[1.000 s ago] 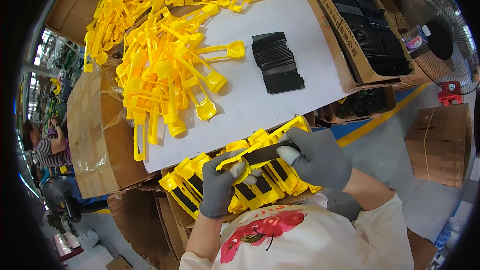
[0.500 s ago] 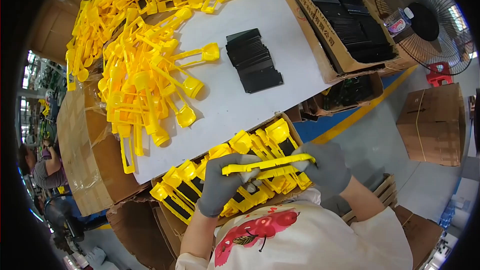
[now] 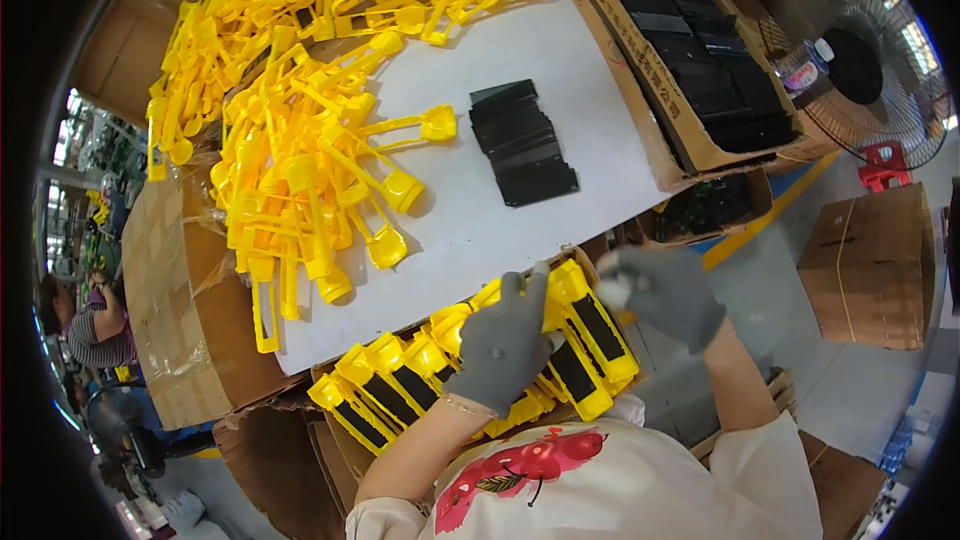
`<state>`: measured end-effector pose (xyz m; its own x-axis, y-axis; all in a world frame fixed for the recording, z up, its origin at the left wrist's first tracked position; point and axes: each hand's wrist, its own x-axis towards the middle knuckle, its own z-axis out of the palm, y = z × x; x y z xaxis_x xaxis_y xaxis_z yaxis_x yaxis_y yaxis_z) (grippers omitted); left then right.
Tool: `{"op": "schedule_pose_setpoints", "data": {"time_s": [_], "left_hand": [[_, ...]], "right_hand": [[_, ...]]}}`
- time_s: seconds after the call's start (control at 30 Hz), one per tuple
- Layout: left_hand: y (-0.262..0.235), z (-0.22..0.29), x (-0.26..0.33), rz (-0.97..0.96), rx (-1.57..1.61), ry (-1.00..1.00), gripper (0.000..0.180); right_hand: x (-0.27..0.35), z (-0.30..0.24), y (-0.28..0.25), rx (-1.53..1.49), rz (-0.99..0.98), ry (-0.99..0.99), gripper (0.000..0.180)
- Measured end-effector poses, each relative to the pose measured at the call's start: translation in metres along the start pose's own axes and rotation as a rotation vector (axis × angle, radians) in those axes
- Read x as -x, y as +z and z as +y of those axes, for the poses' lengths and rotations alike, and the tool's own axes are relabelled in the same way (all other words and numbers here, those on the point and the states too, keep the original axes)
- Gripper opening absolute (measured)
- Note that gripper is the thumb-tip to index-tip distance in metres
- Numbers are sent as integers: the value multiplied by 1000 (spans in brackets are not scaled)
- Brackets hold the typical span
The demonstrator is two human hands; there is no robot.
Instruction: Assembling yellow plastic frames with black inserts on a factory line.
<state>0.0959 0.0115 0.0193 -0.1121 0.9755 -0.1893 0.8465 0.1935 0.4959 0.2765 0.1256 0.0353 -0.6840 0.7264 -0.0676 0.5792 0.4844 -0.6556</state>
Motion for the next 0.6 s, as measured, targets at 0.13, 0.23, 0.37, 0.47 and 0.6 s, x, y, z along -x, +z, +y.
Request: {"op": "schedule_pose_setpoints", "data": {"time_s": [0.13, 0.23, 0.37, 0.47, 0.6], "left_hand": [[-24, -28, -22, 229, 23, 19, 49], [-44, -88, -62, 496, -244, -20, 56], [-51, -119, -95, 466, -469, -83, 67], [-42, -136, -109, 378, -482, -139, 64], [-49, -131, -95, 435, -438, -112, 58]], "right_hand": [[-64, 37, 20, 304, 260, -149, 32], [-94, 58, 37, 344, 210, -104, 38], [-99, 57, 40, 379, 182, -133, 44], [-99, 52, 37, 358, 166, -162, 45], [-99, 59, 29, 370, 210, -178, 47]]}}
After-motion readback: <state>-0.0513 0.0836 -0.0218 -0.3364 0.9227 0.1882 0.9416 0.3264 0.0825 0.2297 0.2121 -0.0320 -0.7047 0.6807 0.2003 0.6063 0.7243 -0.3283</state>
